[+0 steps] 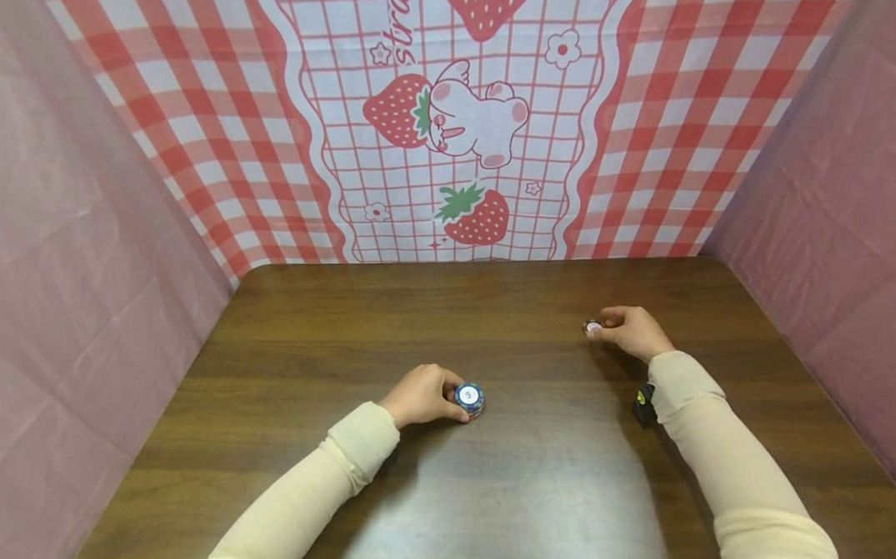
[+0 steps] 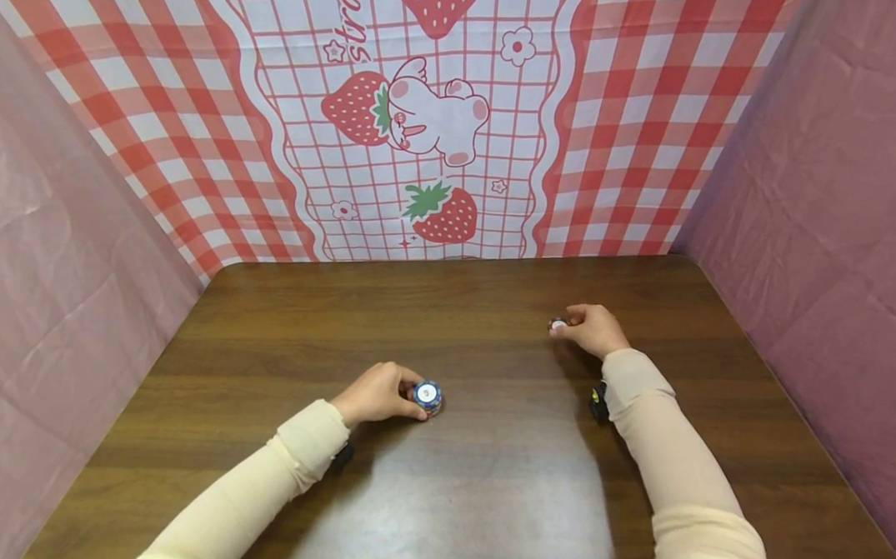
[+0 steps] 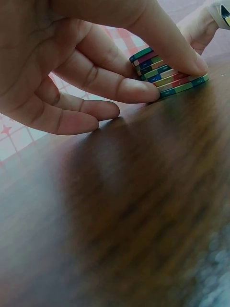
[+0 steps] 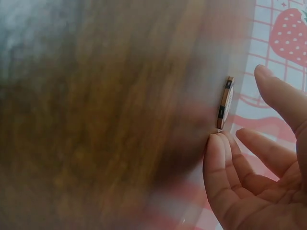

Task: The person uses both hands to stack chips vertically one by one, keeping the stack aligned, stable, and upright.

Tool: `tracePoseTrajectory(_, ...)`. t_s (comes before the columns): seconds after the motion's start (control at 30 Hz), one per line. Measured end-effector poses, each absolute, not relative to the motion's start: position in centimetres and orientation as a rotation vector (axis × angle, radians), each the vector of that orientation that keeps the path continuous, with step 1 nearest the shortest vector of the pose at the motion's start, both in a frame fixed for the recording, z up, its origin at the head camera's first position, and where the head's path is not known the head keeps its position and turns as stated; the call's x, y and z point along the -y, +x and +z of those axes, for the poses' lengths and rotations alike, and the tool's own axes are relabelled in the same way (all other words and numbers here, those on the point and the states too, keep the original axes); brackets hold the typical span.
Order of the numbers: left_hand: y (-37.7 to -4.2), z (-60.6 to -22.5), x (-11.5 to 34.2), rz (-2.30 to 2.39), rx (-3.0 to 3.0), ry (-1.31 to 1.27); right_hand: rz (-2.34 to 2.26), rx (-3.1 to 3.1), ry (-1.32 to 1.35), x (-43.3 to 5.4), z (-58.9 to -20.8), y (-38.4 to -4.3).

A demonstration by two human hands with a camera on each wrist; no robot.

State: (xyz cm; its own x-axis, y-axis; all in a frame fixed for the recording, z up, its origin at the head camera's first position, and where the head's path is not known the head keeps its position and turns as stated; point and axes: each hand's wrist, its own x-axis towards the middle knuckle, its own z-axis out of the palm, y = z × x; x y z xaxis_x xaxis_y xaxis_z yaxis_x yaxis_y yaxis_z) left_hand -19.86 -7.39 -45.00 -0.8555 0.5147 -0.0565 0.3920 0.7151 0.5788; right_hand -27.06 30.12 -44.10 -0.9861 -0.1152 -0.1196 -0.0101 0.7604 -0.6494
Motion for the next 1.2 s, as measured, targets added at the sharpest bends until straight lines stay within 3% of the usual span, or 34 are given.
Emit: tracePoseTrajectory(1.2, -19.86, -45.06, 7.37, 0.845, -2.707, 0.721, -0.739, -2.958, -0.250, -29.75, -44.08, -27.99)
